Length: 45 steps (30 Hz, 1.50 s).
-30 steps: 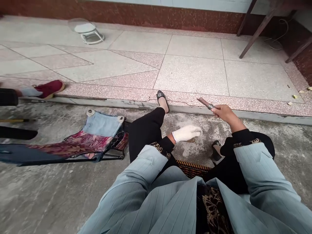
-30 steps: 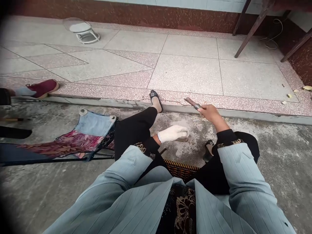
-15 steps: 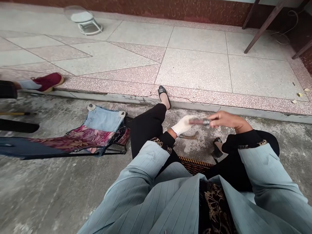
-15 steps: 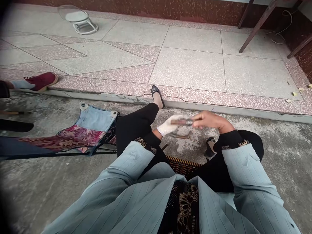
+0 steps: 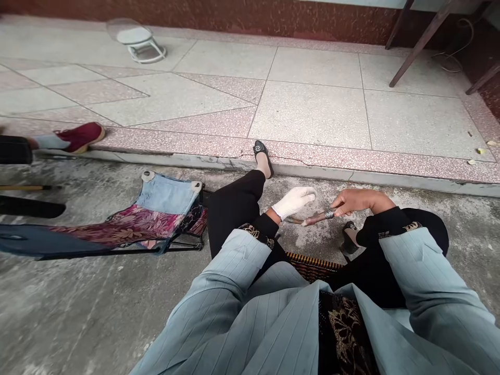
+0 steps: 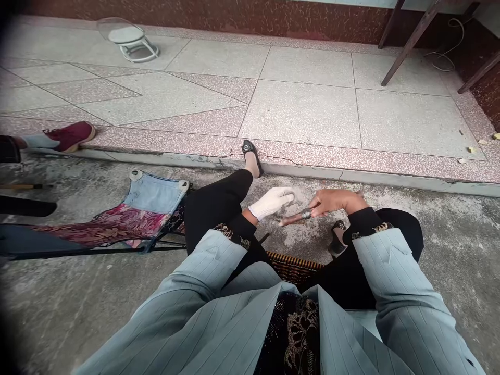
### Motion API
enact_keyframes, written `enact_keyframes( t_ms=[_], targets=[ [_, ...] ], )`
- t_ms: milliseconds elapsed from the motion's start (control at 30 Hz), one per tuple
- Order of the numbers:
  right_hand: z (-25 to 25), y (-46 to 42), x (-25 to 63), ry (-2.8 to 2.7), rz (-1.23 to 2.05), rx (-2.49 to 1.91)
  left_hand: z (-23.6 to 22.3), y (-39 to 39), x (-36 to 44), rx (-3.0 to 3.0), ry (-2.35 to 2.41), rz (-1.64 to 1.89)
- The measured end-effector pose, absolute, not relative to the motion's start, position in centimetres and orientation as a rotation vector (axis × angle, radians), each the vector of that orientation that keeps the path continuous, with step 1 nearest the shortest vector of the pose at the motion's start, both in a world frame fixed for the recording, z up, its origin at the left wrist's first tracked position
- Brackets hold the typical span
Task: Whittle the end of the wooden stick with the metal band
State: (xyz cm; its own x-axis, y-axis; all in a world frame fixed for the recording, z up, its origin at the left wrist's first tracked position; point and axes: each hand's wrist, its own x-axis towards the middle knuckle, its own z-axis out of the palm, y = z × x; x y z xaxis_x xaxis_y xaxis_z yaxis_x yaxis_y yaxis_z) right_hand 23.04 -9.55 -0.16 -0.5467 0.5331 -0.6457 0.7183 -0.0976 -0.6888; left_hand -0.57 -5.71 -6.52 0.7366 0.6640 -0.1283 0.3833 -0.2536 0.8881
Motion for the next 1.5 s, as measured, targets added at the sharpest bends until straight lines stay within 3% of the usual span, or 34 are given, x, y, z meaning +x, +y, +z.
enact_keyframes(
  t_ms=[100,233,367,467,533,600,700,767,933,1033,1100,1200,1267,1333,1500],
  targets=[
    [0.1,-9.3,23.4,2.137,-2.044,1.480,-7.3,-6.0,-0.1,1.839,0.856,0.309],
    [-0.6,-8.3,24.0,2.130,-1.967,2.167,-7.5,-6.6,0.3,1.921,0.759,0.205],
    [-1.4,-7.7,24.4,2.043,-1.548,2.424,-7.6,-6.8,0.1,1.998,0.721,0.238],
    [-1.4,-7.9,23.8,2.081,-0.935,2.351,-7.6,-6.5,0.0,2.092,0.756,0.260],
    [-1.3,-8.2,23.0,2.009,-0.733,2.211,-7.3,-6.3,-0.2,2.159,0.794,0.260],
    [-1.1,-8.6,22.1,1.905,-0.902,1.937,-6.8,-6.0,-0.5,2.210,0.807,0.270],
    [-0.6,-9.2,21.8,1.859,-1.480,1.352,-6.5,-5.6,-0.9,2.140,0.790,0.301],
    [-0.2,-9.2,22.4,1.969,-1.798,1.223,-6.7,-5.4,-1.1,2.010,0.771,0.316],
    [-0.4,-8.3,24.1,2.182,-2.100,2.055,-8.1,-4.9,-0.8,1.770,0.710,0.358],
    [-1.5,-7.9,23.8,2.072,-1.832,2.415,-8.7,-5.1,-0.4,1.846,0.685,0.285],
    [-2.1,-7.9,23.1,2.098,-1.410,2.466,-8.8,-5.5,-0.1,1.922,0.652,0.228],
    [-2.3,-8.1,22.1,2.104,-0.734,2.284,-8.7,-6.0,0.0,1.969,0.602,0.203],
    [-2.2,-8.3,21.6,2.031,-0.606,2.042,-8.3,-6.1,-0.1,1.979,0.616,0.181],
    [-2.1,-8.6,21.4,1.994,-0.793,1.757,-7.9,-5.9,-0.3,1.988,0.649,0.174],
    [-0.8,-9.2,22.2,1.966,-1.672,1.206,-8.2,-5.3,-0.6,1.919,0.703,0.255]
  ],
)
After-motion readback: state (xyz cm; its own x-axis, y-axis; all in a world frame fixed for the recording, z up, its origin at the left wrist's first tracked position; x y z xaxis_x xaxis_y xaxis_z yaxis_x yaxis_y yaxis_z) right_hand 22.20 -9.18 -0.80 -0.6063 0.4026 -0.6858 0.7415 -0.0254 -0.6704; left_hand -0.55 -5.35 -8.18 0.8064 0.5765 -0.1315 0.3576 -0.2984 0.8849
